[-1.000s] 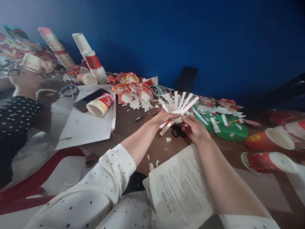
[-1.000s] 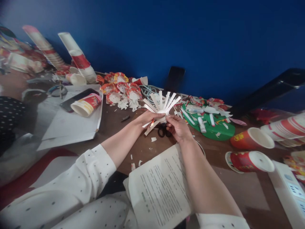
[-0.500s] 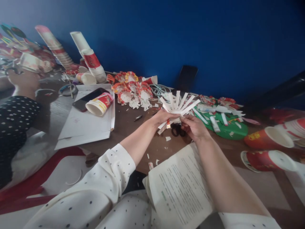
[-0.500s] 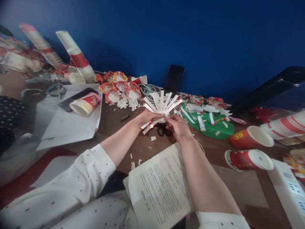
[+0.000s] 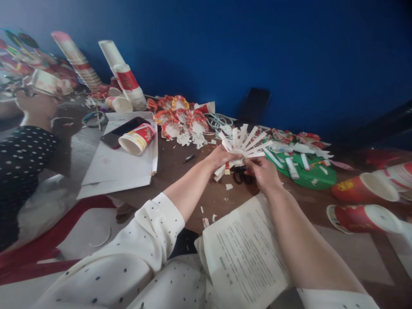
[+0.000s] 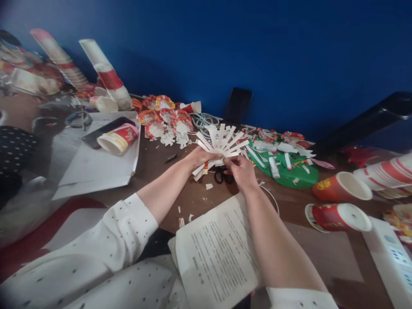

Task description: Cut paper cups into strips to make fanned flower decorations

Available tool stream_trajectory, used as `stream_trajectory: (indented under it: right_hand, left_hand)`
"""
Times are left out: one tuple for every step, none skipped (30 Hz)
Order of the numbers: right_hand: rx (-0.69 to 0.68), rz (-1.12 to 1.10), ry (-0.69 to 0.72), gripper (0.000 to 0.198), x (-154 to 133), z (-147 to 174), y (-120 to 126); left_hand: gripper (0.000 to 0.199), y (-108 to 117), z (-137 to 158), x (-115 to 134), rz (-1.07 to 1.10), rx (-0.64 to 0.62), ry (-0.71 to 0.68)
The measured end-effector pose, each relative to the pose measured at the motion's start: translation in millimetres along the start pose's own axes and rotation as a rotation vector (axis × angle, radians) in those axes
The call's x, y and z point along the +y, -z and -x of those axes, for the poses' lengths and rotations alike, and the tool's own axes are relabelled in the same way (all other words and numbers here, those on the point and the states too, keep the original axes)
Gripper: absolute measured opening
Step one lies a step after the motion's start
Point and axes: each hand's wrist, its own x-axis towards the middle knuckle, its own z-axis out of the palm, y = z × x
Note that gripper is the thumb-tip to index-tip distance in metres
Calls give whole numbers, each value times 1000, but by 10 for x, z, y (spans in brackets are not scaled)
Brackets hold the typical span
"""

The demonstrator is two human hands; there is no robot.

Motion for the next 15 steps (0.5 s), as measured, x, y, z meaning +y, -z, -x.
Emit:
stream_trajectory:
  right_hand:
    - [-24, -36, -10, 28, 4, 1, 3]
    - [-47, -66, -22, 30, 4, 3, 4]
    - [-63, -89, -34, 31, 0, 4, 3]
    - [-75, -101, -44, 32, -6, 7, -1]
    - [-80, -107, -49, 33, -14, 9, -8]
    - [-74, -112, -48, 34, -22, 10, -16]
    - [-60, -114, -45, 34, -29, 10, -25]
    - [-43, -115, -43, 34, -33, 8, -34]
    - [-23, -114, -43, 34, -34, 5, -41]
    - [-4, -112, -44, 34, -33, 1, -46]
    - [12, -110, -45, 33, -29, -3, -50]
    - [19, -106, -47, 33, -23, -6, -51]
    - [20, -103, -48, 32, -17, -9, -51]
    - [18, -100, -47, 31, -12, -10, -50]
    - [15, -99, -46, 30, -8, -10, -49]
  left_hand:
    - [41, 6, 1, 3, 41, -39, -15]
    - [43, 10, 2, 7, 81, -79, -35]
    - [45, 9, 4, 12, 109, -110, -53]
    - [47, 5, 6, 18, 121, -128, -65]
    - [49, -2, 11, 24, 121, -134, -69]
    - [50, -11, 16, 30, 118, -132, -67]
    - [51, -22, 23, 36, 118, -124, -60]
    - [52, -32, 29, 41, 126, -114, -52]
    - [53, -42, 36, 45, 139, -106, -46]
    - [54, -50, 40, 47, 151, -98, -42]
    - [54, -57, 43, 48, 160, -91, -43]
    - [54, -61, 42, 48, 162, -85, -47]
    - [54, -62, 39, 45, 156, -78, -55]
    - [53, -62, 34, 41, 145, -69, -62]
    - [52, -60, 26, 34, 129, -56, -66]
